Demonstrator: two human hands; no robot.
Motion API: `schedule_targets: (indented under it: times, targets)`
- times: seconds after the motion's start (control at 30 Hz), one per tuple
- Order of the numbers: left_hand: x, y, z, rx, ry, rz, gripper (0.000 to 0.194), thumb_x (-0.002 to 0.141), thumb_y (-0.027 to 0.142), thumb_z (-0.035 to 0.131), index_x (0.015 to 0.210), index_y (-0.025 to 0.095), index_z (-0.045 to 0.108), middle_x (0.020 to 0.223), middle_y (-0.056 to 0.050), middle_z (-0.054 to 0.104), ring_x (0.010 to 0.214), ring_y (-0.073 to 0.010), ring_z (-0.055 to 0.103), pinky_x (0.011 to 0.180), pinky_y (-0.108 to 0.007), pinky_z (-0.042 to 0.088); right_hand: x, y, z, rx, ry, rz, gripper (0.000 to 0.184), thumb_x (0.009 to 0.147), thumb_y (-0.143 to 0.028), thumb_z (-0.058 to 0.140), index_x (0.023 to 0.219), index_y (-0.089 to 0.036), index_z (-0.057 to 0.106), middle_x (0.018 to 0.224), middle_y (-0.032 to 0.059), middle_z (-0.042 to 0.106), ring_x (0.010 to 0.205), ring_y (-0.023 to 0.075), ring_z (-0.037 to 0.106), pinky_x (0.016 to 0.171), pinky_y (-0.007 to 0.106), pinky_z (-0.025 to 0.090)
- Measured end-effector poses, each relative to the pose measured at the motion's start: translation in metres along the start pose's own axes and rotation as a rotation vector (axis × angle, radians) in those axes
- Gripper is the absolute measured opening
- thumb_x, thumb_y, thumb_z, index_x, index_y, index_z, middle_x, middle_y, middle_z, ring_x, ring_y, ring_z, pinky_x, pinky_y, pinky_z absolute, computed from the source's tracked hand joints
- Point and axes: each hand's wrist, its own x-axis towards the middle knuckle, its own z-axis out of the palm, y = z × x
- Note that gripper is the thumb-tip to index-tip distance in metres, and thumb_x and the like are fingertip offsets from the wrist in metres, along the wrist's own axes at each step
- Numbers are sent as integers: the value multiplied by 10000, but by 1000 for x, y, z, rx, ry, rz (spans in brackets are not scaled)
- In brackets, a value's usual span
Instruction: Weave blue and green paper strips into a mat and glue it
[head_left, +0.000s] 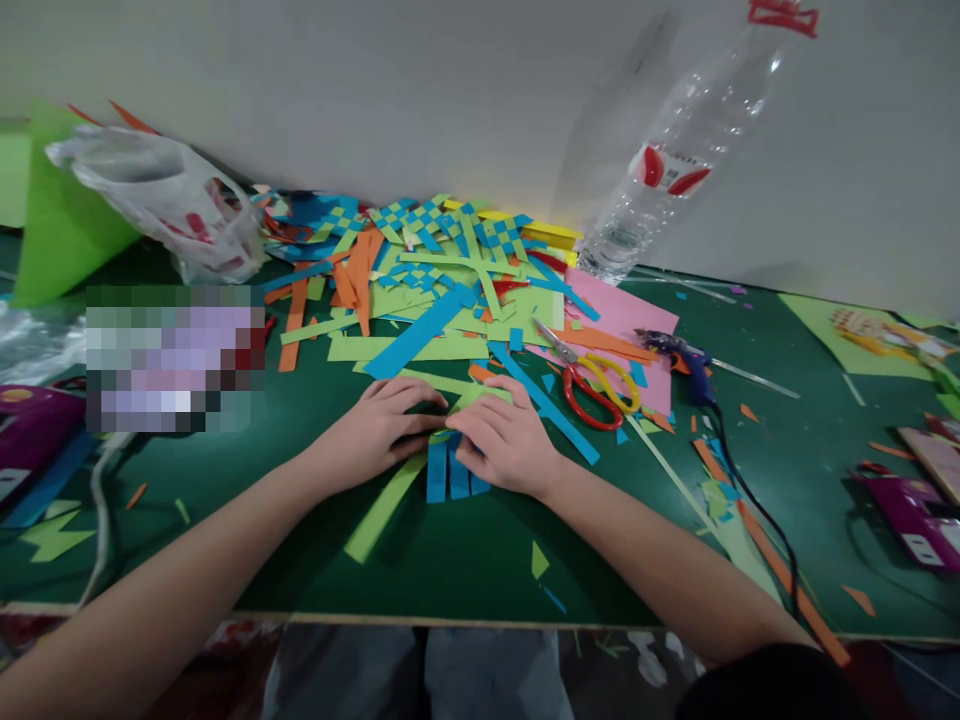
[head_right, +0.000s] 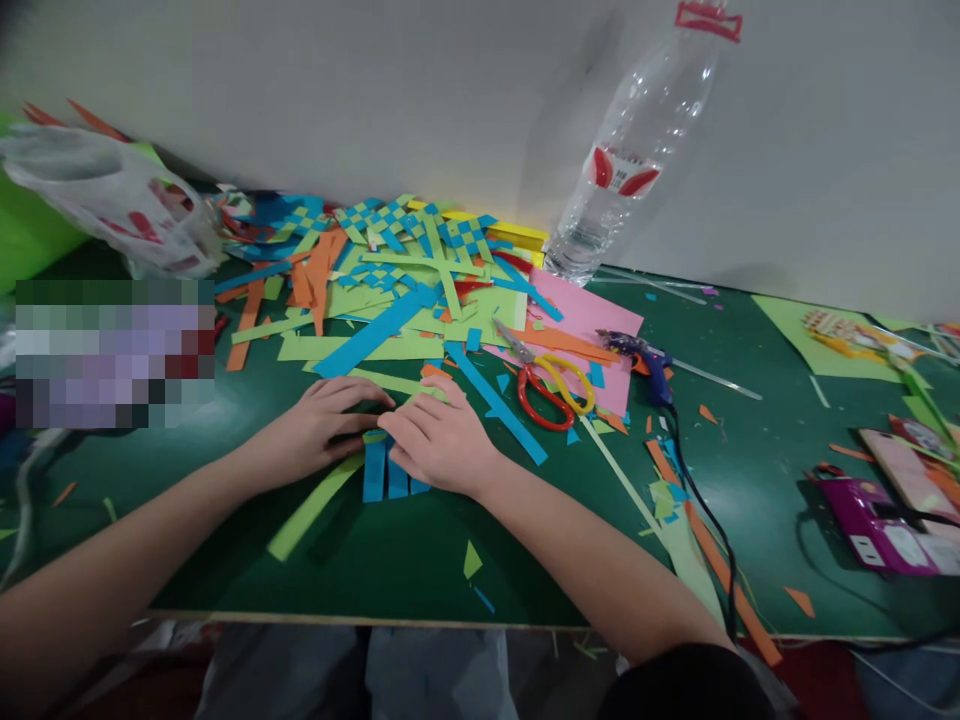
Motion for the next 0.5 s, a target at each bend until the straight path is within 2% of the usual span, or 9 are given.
schedule_targets:
  times: [0.17,0.33,0.5]
  targets:
    - [3,-1,-1,-73,-55,16,263,949,237,485,1072,281,713,1212,-60,648,1207,-246,525,1024,-445,397,-4,0,0,-4,-94,-5,168,877,-156,524,999,-203,630,869,12,716,805,148,603,1069,419,337]
    - [9,-3,0,-111,-9,78,227,963,231,477,1005,246,700,1159,-63,664,1156,-221,555,989,-402,418,-4,0,0,-5,-105,-32,159,881,-181,536,1004,-195,636,855,12,706,797,153,593,1069,420,330]
    - [13,-1,3,-31,22,61,243,977,281,484,1171,220,617,1244,-81,643,1203,-226,543,1011,-412,394,-2,-2,-1,-13,-108,-50,152,899,-179,513,976,-202,641,833,1,702,823,147,601,1075,416,323]
